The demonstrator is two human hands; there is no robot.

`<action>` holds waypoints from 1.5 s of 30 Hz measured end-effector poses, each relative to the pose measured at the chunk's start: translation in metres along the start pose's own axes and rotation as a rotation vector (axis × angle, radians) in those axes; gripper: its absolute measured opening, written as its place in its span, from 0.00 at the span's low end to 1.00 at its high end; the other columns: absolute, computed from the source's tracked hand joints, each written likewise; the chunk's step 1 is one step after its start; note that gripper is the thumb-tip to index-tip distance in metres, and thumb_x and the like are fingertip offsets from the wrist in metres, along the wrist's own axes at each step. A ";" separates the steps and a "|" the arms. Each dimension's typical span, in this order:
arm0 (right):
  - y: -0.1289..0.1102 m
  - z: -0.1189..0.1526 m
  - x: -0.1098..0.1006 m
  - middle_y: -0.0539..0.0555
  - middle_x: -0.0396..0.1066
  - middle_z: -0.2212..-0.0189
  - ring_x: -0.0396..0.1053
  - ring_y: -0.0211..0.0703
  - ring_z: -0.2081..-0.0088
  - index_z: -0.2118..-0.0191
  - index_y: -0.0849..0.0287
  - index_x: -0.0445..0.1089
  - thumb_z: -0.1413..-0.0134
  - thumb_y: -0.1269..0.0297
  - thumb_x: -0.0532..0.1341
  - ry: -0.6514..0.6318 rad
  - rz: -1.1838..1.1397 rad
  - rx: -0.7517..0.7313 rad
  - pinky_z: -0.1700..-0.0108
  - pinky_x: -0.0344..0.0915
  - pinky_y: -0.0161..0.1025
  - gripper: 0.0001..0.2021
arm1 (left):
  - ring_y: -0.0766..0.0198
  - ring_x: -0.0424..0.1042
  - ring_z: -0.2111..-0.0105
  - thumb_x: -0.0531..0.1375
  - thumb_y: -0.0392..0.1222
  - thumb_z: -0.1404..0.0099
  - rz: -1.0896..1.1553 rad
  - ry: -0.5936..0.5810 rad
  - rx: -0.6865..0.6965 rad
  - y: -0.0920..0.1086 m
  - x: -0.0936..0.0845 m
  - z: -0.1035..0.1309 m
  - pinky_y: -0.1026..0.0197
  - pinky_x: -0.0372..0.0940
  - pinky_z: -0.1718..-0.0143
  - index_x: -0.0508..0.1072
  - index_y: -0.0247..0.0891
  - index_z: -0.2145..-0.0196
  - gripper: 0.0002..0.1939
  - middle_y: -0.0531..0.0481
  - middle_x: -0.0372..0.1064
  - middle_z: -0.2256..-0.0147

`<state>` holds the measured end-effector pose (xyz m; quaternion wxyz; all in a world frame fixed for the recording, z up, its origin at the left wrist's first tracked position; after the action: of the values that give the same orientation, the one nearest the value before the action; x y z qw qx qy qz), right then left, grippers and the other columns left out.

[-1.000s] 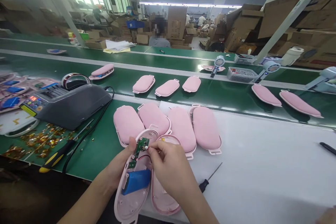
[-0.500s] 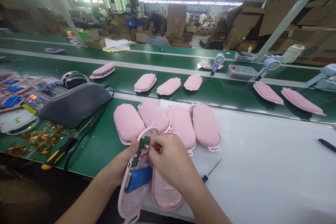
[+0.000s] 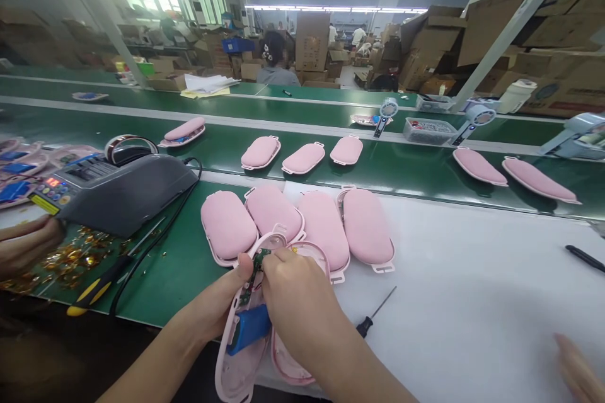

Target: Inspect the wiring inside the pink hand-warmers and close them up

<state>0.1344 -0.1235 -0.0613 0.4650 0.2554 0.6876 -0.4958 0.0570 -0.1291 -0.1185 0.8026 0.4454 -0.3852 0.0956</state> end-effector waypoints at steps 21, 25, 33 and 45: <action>0.123 0.145 0.004 0.53 0.74 0.64 0.70 0.44 0.64 0.60 0.51 0.73 0.41 0.68 0.58 0.526 -0.126 0.156 0.63 0.70 0.42 0.08 | 0.53 0.77 0.63 0.58 0.56 0.37 -0.370 0.382 -0.132 0.020 -0.026 -0.001 0.55 0.71 0.60 0.70 0.35 0.48 0.27 0.42 0.79 0.63; 0.094 0.163 -0.020 0.52 0.70 0.71 0.68 0.41 0.74 0.62 0.53 0.67 0.42 0.67 0.59 1.105 -0.501 0.382 0.73 0.66 0.39 0.02 | 0.53 0.73 0.53 0.61 0.52 0.39 -0.566 0.359 -0.036 0.031 -0.030 -0.001 0.60 0.70 0.57 0.69 0.41 0.47 0.24 0.45 0.75 0.53; 0.033 0.088 0.003 0.52 0.74 0.66 0.74 0.39 0.66 0.63 0.56 0.67 0.44 0.74 0.57 0.819 -0.963 -0.006 0.64 0.73 0.36 0.07 | 0.56 0.72 0.51 0.65 0.41 0.42 -0.721 0.308 -0.022 0.031 -0.029 0.001 0.64 0.70 0.59 0.64 0.48 0.45 0.28 0.50 0.72 0.49; 0.024 0.066 0.016 0.51 0.74 0.69 0.73 0.31 0.65 0.66 0.59 0.68 0.44 0.75 0.56 0.784 -0.708 -0.030 0.57 0.69 0.24 0.06 | 0.60 0.73 0.59 0.59 0.32 0.44 -0.794 0.344 -0.024 0.029 -0.024 0.003 0.64 0.67 0.63 0.62 0.45 0.46 0.28 0.52 0.73 0.55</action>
<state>0.1727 -0.1769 -0.0911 -0.0193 0.1672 0.8610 -0.4799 0.0248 -0.1098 -0.1165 0.8347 0.5271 -0.0457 -0.1525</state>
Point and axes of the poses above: each hand's wrist, its own z-axis away from the middle knuckle, its own x-axis out of the palm, y = z × x, the point moved 6 cm from there along -z, towards the middle knuckle
